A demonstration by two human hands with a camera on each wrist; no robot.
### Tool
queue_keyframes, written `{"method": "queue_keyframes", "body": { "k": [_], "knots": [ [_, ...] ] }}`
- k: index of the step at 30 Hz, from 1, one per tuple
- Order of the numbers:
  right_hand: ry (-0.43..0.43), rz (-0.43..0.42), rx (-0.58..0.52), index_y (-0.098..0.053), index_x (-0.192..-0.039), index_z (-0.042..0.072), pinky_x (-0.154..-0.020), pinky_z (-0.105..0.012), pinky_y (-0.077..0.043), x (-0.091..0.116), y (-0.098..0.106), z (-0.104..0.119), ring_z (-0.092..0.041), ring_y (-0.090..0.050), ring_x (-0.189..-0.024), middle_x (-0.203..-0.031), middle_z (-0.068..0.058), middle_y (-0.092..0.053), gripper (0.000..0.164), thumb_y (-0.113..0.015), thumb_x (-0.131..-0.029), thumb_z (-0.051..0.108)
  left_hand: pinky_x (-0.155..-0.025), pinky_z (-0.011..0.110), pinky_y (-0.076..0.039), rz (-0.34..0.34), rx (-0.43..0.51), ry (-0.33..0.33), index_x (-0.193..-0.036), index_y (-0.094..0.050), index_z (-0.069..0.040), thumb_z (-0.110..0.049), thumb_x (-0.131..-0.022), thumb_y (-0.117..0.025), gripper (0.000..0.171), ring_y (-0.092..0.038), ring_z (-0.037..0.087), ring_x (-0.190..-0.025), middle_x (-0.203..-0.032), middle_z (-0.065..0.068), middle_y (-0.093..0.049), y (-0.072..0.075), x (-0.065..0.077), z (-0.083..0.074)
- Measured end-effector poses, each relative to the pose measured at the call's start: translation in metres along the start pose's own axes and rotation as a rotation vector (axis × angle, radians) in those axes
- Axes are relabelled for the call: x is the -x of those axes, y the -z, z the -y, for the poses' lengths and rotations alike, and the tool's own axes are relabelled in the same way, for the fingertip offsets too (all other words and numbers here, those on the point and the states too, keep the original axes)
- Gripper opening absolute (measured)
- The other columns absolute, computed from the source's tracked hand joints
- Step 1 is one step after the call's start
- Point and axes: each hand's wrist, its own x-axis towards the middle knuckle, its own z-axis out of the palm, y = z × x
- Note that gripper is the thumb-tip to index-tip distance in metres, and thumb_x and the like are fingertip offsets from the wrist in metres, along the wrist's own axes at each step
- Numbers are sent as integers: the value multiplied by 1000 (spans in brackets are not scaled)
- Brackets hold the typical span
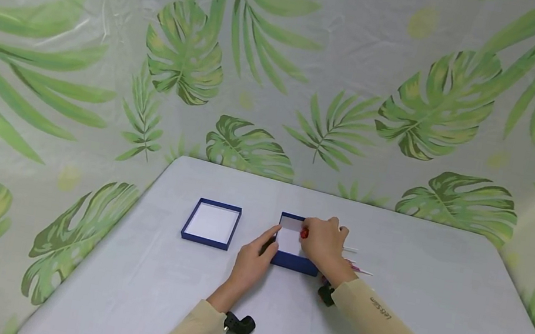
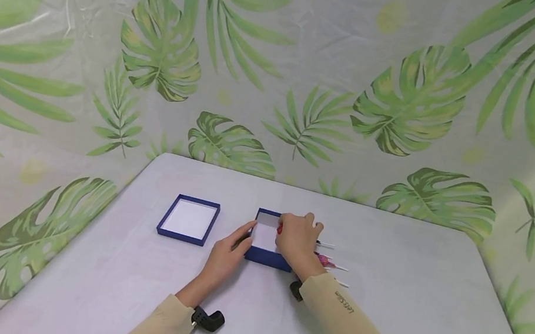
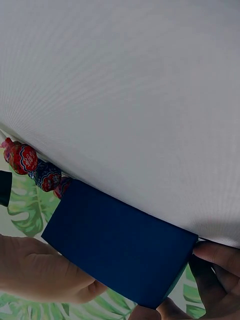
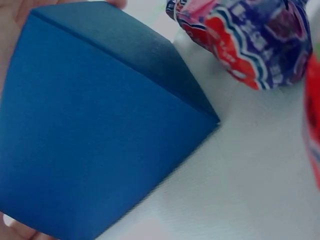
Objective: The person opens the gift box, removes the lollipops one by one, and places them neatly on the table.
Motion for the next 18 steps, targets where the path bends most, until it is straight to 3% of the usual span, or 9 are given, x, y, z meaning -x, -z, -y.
{"method": "queue_keyframes", "body": {
  "k": [6,11,18],
  "knots": [
    [7,-44,-27,-78,-105,18,-99,-72,-29,1,6,1,-39,-52,-100,-96,-9,-73,22,-76,-83,13,-114,40,-37,2,-12,9,-150,-51,-31,-32,-105,-51,45,-45,15,-137,-146,-5,-53,0,0,0],
    [19,-77,-57,-77,-113,19,-93,-66,-36,2,12,1,-39,-52,-105,-101,-11,-73,29,-75,-84,13,-113,40,-38,1,-11,-2,-150,-51,-30,-31,-105,-51,44,-46,15,-136,-146,-4,-53,0,0,0],
    [41,-83,-98,-76,-117,22,-76,-51,-43,2,24,-2,-32,-53,-93,-78,0,-68,34,-76,-84,15,-112,43,-39,-1,-22,-2,-150,-51,-31,-30,-105,-51,44,-47,18,-136,-146,-2,-54,0,1,0]
  ]
}}
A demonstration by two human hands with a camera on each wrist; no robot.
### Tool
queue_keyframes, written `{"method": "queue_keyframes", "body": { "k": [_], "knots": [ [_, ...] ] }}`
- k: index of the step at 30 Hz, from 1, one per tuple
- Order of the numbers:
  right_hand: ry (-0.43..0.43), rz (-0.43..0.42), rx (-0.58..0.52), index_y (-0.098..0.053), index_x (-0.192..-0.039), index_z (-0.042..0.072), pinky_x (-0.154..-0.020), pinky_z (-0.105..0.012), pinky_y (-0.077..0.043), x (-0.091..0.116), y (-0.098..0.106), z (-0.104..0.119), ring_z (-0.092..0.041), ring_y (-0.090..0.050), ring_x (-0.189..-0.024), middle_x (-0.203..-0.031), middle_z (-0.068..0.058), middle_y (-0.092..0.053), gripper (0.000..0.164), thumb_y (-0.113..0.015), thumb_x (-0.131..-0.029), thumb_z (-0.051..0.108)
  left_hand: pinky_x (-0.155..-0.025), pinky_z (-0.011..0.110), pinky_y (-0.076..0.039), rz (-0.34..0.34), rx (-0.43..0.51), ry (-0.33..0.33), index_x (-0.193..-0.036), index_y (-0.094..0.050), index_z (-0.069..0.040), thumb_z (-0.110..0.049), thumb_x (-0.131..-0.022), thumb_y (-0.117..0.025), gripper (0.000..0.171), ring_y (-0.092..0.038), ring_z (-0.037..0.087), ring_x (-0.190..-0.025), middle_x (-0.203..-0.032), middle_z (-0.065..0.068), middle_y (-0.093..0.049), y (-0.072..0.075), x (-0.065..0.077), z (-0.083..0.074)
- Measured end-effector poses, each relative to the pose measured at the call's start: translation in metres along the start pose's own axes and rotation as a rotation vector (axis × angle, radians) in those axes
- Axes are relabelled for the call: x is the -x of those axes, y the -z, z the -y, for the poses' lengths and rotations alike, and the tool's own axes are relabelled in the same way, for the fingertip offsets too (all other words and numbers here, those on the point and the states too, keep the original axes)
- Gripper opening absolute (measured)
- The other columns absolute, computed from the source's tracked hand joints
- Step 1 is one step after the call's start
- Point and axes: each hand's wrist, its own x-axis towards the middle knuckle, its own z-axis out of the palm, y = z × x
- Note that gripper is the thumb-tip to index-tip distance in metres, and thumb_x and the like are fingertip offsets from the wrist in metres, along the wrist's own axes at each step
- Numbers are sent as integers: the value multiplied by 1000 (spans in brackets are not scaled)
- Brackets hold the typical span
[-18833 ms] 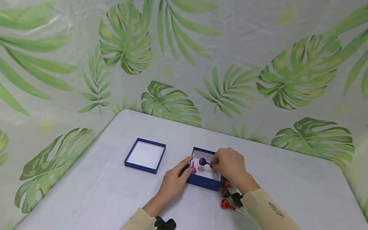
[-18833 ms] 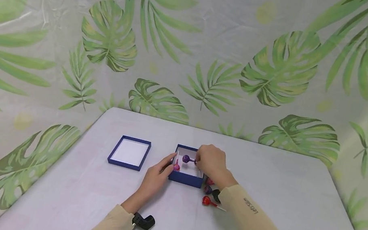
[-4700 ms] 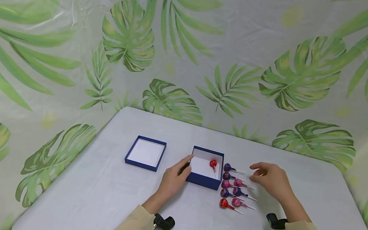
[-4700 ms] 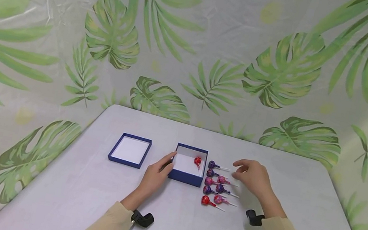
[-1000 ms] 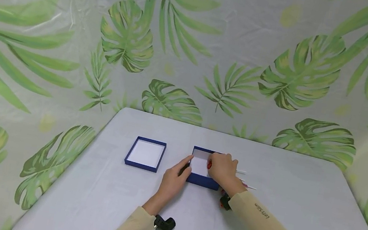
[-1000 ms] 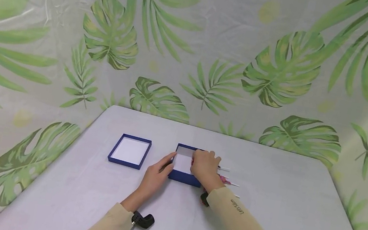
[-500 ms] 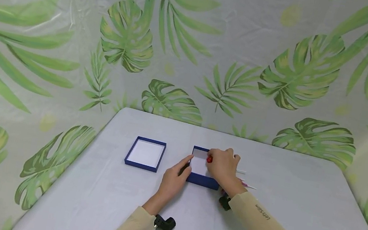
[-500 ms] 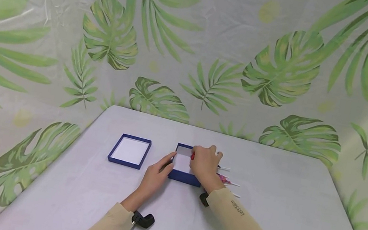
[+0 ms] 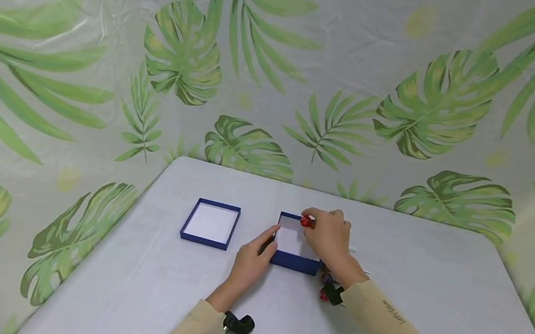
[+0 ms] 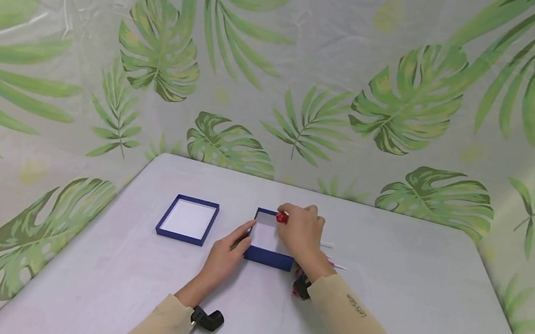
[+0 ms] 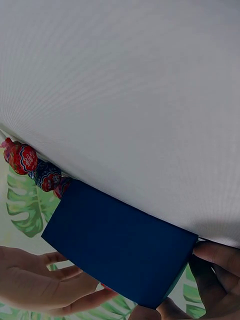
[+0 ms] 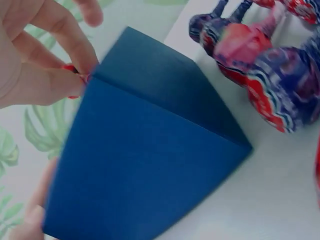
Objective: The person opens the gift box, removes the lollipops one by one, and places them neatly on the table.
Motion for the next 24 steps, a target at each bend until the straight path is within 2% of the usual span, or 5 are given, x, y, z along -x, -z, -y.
{"method": "queue_keyframes", "body": {
  "k": [4,8,15,19,24],
  "knots": [
    [32,33,-69,-75,-120,20,-62,-39,-47,0,13,0,-25,-59,-78,-80,1,-70,37,-73,-84,10,-112,43,-39,4,0,7,-150,-50,-31,-30,-106,-51,45,-47,18,-136,-146,-2,-54,0,0,0],
    [48,71,-154,-72,-124,18,-49,-31,-46,1,26,-1,-18,-60,-65,-85,-3,-72,39,-72,-86,8,-112,42,-40,2,-10,14,-150,-50,-34,-34,-105,-51,44,-47,16,-135,-145,-3,-54,-1,0,0],
    [80,92,-225,-71,-126,15,-54,-31,-48,-1,42,-10,-16,-63,-68,-87,-2,-73,39,-72,-87,10,-112,43,-40,-11,-12,9,-150,-51,-30,-31,-105,-51,44,-47,17,-136,-145,-3,-54,-1,0,-1],
    [78,119,-226,-72,-125,12,-60,-32,-51,-1,49,-19,-18,-63,-76,-89,-1,-73,37,-72,-88,12,-112,43,-40,-8,-16,19,-150,-51,-31,-29,-105,-52,44,-47,17,-136,-146,-3,-54,-1,1,-1],
    [134,159,-195,-72,-124,11,-65,-35,-51,-3,59,-35,-20,-60,-78,-91,-1,-72,35,-73,-90,11,-112,43,-39,-8,-13,12,-150,-50,-32,-30,-105,-51,44,-46,17,-136,-146,-3,-53,-1,1,-2]
  ]
}}
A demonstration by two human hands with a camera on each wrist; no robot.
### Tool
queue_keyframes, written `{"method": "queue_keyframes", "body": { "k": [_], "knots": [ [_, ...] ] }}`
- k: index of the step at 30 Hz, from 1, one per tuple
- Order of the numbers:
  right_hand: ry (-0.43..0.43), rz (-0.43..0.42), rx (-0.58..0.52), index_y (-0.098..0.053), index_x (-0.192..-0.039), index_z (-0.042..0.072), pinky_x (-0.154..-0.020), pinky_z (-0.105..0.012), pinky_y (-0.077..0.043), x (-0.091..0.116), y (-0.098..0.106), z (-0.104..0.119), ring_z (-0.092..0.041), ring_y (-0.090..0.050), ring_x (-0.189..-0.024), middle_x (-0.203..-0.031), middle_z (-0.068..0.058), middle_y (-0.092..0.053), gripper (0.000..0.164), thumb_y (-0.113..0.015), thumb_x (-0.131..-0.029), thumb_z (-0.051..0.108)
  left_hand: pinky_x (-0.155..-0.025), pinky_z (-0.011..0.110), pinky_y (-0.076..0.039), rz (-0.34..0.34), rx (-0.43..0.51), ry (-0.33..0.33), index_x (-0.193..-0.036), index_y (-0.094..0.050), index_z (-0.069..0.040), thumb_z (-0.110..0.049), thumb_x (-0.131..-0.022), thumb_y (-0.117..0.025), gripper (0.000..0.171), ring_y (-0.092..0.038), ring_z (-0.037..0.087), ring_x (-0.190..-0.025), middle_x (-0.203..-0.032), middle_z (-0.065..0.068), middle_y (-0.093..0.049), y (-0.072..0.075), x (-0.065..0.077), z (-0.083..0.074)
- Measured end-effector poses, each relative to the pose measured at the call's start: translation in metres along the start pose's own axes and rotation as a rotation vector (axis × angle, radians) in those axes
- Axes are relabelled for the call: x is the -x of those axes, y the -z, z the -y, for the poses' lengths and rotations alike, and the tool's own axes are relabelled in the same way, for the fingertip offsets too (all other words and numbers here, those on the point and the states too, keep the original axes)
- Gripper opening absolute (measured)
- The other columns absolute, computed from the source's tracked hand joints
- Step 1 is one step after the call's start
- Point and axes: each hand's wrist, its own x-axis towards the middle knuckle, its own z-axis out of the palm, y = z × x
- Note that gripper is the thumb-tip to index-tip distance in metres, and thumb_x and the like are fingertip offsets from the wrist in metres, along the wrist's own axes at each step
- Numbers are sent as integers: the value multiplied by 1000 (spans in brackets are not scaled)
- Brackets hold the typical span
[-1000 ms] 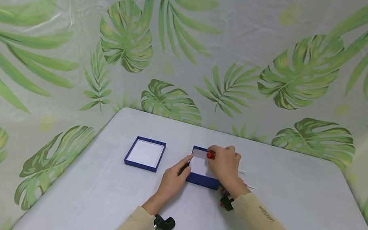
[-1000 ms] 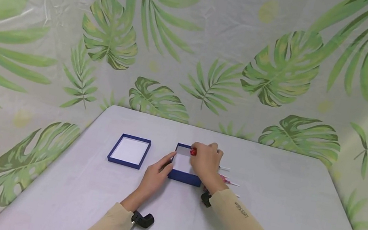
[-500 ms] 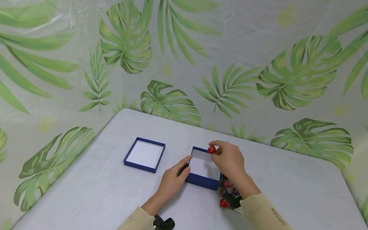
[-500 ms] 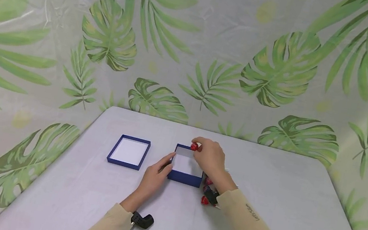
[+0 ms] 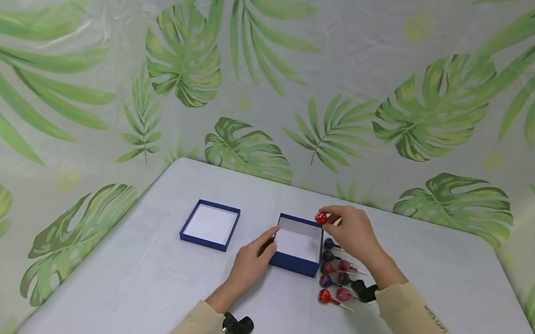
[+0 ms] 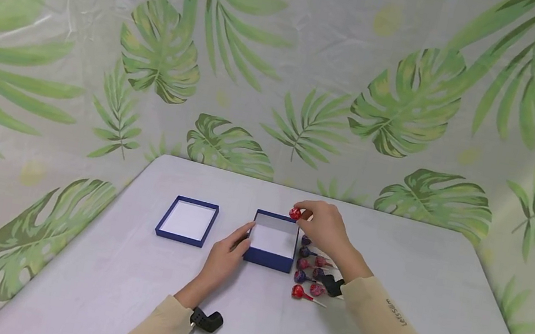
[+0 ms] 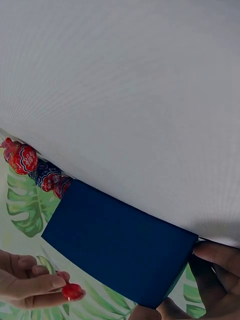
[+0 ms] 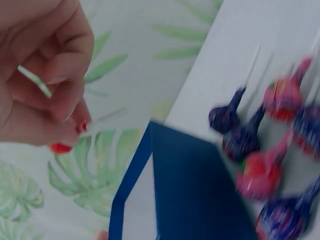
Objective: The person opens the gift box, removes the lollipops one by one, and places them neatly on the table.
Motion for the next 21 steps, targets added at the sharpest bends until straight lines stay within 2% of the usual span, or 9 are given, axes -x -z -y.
{"method": "queue_keyframes", "body": {
  "k": [5,11,21],
  "knots": [
    [30,18,36,-72,-125,11,-66,-36,-50,1,7,-13,-20,-58,-75,-91,0,-71,34,-74,-91,10,-112,45,-40,-4,7,-9,-150,-50,-33,-36,-105,-50,44,-46,19,-137,-148,-3,-52,2,0,1],
    [47,14,72,-74,-121,10,-68,-41,-51,3,13,-32,-20,-61,-76,-88,1,-71,31,-75,-89,9,-113,41,-38,2,13,-2,-149,-49,-38,-37,-105,-50,44,-44,15,-138,-148,-6,-51,2,-2,2],
    [30,80,101,-75,-113,11,-71,-43,-55,11,3,-72,-17,-63,-77,-85,4,-71,28,-79,-86,8,-113,42,-38,5,6,6,-150,-50,-33,-33,-105,-51,45,-44,16,-138,-147,-5,-52,-1,-1,2]
  ]
}}
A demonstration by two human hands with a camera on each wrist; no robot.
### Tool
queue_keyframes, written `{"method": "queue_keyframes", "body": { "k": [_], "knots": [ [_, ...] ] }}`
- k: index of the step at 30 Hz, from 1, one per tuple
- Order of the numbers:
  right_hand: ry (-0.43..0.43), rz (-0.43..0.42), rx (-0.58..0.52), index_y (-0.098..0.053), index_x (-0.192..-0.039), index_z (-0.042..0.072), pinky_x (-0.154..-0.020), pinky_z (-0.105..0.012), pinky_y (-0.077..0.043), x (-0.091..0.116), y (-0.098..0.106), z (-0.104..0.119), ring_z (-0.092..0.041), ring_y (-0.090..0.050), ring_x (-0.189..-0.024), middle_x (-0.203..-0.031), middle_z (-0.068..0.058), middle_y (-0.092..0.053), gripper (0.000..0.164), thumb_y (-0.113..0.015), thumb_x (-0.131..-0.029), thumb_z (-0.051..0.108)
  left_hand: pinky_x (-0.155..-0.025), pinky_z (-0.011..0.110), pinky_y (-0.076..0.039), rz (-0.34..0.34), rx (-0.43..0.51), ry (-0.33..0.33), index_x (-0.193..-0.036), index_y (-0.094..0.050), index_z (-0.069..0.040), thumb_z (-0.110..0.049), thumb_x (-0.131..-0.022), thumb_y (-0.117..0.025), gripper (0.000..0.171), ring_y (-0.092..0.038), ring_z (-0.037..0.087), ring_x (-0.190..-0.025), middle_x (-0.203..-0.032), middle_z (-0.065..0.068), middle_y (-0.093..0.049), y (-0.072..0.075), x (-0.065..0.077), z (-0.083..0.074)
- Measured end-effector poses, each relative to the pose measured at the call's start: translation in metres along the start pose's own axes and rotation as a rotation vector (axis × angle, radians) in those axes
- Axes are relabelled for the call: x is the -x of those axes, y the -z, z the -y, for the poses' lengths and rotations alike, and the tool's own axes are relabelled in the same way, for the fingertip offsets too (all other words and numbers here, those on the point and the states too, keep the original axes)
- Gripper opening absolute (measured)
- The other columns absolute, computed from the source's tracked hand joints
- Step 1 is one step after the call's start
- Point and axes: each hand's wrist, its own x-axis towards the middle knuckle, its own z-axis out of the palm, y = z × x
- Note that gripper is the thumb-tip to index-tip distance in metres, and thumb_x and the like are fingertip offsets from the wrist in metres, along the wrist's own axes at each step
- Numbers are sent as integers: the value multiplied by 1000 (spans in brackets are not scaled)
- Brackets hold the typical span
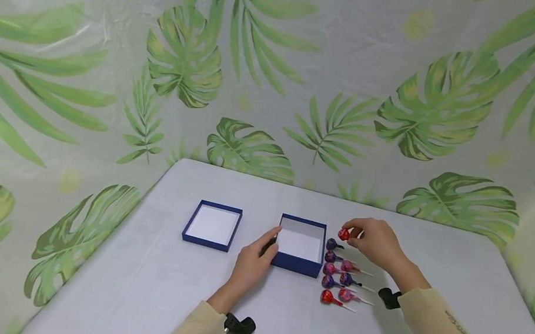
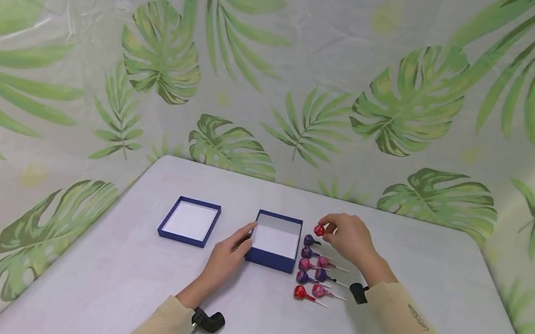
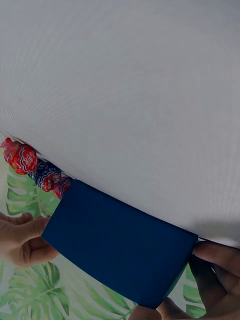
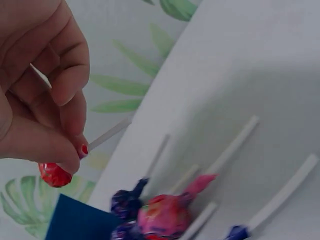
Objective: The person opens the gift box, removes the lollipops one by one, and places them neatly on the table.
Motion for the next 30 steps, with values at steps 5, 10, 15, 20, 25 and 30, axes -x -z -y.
{"method": "queue_keyframes", "body": {
  "k": [5,10,15,20,25,30],
  "knots": [
    [-22,28,-4,-75,-109,13,-73,-46,-55,5,-5,-11,-17,-64,-77,-84,5,-70,24,-79,-86,8,-114,42,-37,-1,-4,-1,-150,-50,-33,-33,-105,-51,45,-44,16,-138,-147,-6,-52,-1,0,-1],
    [-27,69,1,-74,-105,14,-74,-46,-54,7,-10,-22,-17,-64,-79,-84,5,-70,20,-79,-86,8,-113,42,-38,-7,-14,-2,-150,-50,-33,-34,-105,-50,44,-45,15,-138,-146,-6,-53,-2,0,-1],
    [-24,90,-12,-74,-102,14,-74,-44,-54,8,-15,-25,-16,-63,-77,-83,4,-70,19,-79,-86,7,-113,43,-38,-8,-13,0,-150,-50,-34,-34,-105,-50,44,-44,16,-138,-147,-6,-52,-1,0,0],
    [-14,100,-26,-74,-101,12,-72,-41,-53,8,-19,-28,-15,-60,-73,-79,4,-68,18,-78,-86,4,-113,42,-38,-9,-12,7,-149,-50,-35,-34,-105,-51,44,-44,15,-138,-147,-7,-52,0,-1,0],
    [-33,128,-32,-73,-100,12,-71,-38,-52,8,-25,-32,-15,-58,-73,-79,5,-66,16,-77,-86,4,-113,41,-38,-2,-11,4,-150,-49,-34,-34,-105,-50,45,-43,15,-138,-148,-8,-50,-1,-1,1],
    [-37,136,-38,-73,-100,13,-71,-39,-53,8,-28,-35,-14,-58,-73,-79,6,-66,16,-76,-87,3,-113,40,-38,-3,-19,5,-150,-49,-34,-34,-105,-50,45,-44,14,-138,-148,-8,-50,-1,-1,1]
  ]
}}
